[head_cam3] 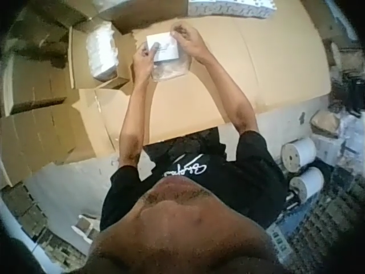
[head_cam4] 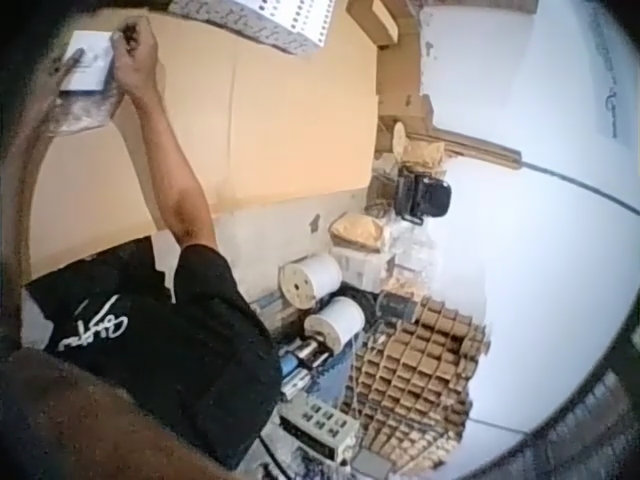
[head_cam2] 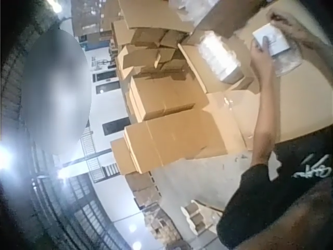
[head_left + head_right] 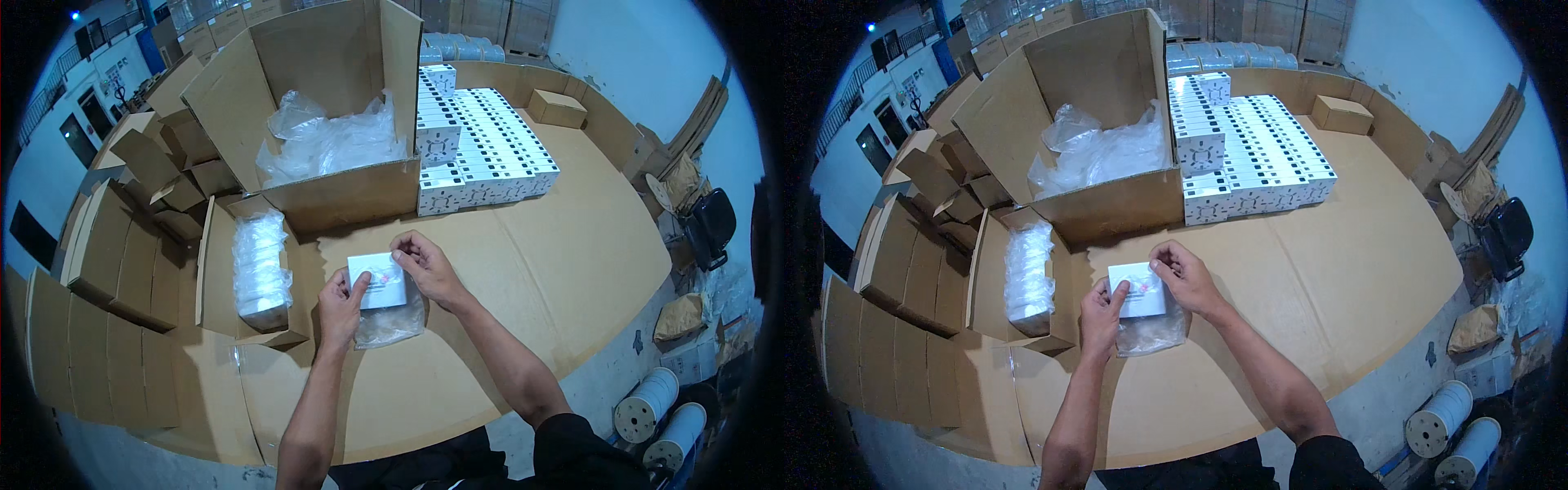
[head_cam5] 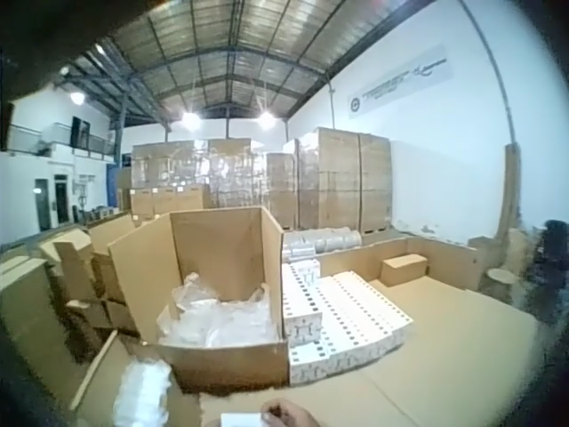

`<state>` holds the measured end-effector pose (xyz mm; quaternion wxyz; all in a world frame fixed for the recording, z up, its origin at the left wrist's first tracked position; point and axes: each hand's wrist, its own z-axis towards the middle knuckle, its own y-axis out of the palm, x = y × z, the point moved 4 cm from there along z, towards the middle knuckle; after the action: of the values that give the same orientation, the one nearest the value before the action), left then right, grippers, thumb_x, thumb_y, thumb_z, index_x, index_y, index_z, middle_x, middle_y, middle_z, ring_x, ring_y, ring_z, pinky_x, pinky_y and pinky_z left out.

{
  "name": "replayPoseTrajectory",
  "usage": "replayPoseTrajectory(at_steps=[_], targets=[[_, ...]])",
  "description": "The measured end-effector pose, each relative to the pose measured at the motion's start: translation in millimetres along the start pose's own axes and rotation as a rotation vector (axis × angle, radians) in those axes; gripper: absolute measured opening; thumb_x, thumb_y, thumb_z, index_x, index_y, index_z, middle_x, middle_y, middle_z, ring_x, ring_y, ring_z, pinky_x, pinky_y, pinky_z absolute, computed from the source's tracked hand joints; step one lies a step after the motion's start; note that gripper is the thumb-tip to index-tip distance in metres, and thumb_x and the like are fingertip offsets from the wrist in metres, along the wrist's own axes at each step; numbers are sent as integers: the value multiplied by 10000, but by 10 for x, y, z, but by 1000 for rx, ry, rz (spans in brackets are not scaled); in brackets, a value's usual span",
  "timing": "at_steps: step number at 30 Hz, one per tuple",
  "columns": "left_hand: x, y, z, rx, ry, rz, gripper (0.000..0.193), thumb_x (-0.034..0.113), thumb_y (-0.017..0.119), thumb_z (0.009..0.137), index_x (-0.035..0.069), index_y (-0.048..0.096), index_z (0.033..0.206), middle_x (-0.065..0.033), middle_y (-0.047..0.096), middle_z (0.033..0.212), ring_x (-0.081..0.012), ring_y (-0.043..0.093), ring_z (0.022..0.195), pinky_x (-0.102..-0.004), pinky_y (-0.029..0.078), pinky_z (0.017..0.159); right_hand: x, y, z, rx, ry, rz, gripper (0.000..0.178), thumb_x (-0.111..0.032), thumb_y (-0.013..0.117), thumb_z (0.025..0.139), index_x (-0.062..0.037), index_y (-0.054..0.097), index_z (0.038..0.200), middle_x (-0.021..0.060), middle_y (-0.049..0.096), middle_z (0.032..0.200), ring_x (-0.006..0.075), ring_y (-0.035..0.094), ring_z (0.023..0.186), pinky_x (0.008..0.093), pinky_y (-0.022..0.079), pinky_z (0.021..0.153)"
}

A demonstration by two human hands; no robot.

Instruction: Packing electronic items into protective bags and placing them into cardboard shipping boxes.

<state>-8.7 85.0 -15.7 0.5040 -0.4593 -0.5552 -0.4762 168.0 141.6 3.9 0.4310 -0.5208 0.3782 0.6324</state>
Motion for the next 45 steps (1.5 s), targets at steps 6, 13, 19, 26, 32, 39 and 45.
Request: replayPoseTrajectory(at_steps=[6,13,19,26,32,39,45], targets=[[-23,-118,27,155,35,-107,263,195,687,987,-27,655,1125,-53,714,960,-91,645,863,-260,517,790,22,38,-76,84,170,91,263,-136,669,981,-23,534,1177,58,652,968,93,631,882,256,515,730],[-156,-200,72,237,79,-15,430,344,496,1079,-40,677,1145,-51,707,946,-91,606,868,-284,503,786,279,164,-118,137,185,369,146,-118,617,1013,-39,557,1120,28,657,903,71,591,797,226,480,666],[137,-111,5,274,208,164,430,326,417,1103,34,630,1334,-108,720,1104,-143,629,1025,-323,487,924,208,242,-131,203,116,577,97,-100,603,1017,-67,558,1097,13,641,919,66,575,846,233,475,721],[357,-71,-57,302,471,203,453,314,382,1110,5,611,1349,-150,690,1246,-215,612,1213,-347,438,1051,154,216,-120,113,67,652,81,-117,579,1024,-104,531,1088,214,634,1303,203,615,1112,307,488,933],[498,-71,-111,303,578,130,511,370,373,1107,-23,611,1330,-147,688,1251,-220,615,1202,-376,434,1065,-61,247,-142,7,15,740,84,-132,578,1026,-109,528,1089,203,627,1314,221,592,1150,351,470,963],[331,-135,-12,249,465,24,563,442,361,1098,-6,595,1346,-129,705,1198,-190,617,1135,-363,435,1059,-83,250,-147,7,-54,662,287,-99,682,960,-99,522,1198,190,615,1306,228,570,1199,368,460,1016],[306,-99,69,184,490,-150,650,535,378,1066,3,540,1403,-142,668,1246,-199,599,1170,-365,438,1051,-88,318,-173,4,8,325,556,-3,740,891,-27,465,1374,94,633,1152,160,586,1137,333,510,967]])
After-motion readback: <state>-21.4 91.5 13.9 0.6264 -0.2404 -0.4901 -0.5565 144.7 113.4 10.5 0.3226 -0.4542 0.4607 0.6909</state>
